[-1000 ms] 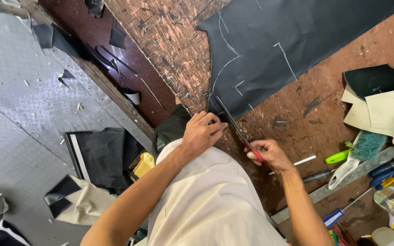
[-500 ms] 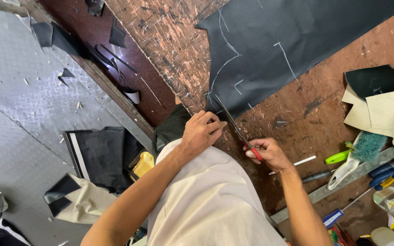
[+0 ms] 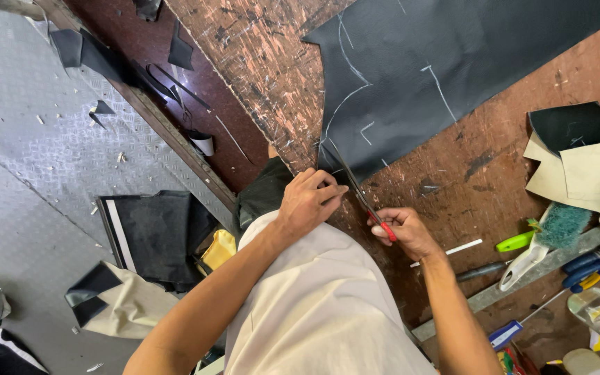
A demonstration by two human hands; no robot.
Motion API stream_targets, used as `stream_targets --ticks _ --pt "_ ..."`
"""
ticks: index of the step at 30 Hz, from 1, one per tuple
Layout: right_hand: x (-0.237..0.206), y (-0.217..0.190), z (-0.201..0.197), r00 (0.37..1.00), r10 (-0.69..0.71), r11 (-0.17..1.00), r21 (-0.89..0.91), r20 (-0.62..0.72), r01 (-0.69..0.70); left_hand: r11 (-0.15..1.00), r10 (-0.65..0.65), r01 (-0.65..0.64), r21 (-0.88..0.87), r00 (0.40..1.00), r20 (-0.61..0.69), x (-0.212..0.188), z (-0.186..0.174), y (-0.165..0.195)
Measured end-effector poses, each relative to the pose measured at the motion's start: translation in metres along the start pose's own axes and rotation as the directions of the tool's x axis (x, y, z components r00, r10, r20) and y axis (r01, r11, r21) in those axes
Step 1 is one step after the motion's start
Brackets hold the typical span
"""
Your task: The person traces a pattern onto a black sheet using a white marker, then cuts the sheet along the traced lines with scissors. A beige template is placed on the cut piece afterward.
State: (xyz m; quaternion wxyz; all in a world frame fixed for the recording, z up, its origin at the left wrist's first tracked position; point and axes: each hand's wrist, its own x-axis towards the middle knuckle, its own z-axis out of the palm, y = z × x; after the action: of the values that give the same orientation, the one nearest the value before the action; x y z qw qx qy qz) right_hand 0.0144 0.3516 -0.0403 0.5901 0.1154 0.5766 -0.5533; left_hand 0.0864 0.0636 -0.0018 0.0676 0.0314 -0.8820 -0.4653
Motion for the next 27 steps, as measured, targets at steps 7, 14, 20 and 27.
stream_targets --ticks 7,14,20,27 --pt "0.0 -0.001 -0.001 1.0 -0.01 1.0 0.011 0.006 0.01 1.0 -0.004 0.004 -0.005 1.0 -0.002 0.001 0.0 0.0" --pt "0.002 -0.005 -0.007 0.999 0.024 1.0 -0.011 0.033 -0.024 1.0 0.0 0.0 -0.006 1.0 0.011 0.002 -0.002 0.001" --pt "0.016 -0.049 -0.04 0.975 0.119 0.982 -0.17 0.185 -0.087 1.0 0.02 -0.02 -0.01 1.0 -0.016 0.0 -0.003 0.003" --pt "0.042 -0.143 -0.063 0.914 0.327 0.809 -0.571 0.24 -0.14 0.998 0.056 -0.054 0.035 0.997 -0.056 -0.002 -0.004 0.006"
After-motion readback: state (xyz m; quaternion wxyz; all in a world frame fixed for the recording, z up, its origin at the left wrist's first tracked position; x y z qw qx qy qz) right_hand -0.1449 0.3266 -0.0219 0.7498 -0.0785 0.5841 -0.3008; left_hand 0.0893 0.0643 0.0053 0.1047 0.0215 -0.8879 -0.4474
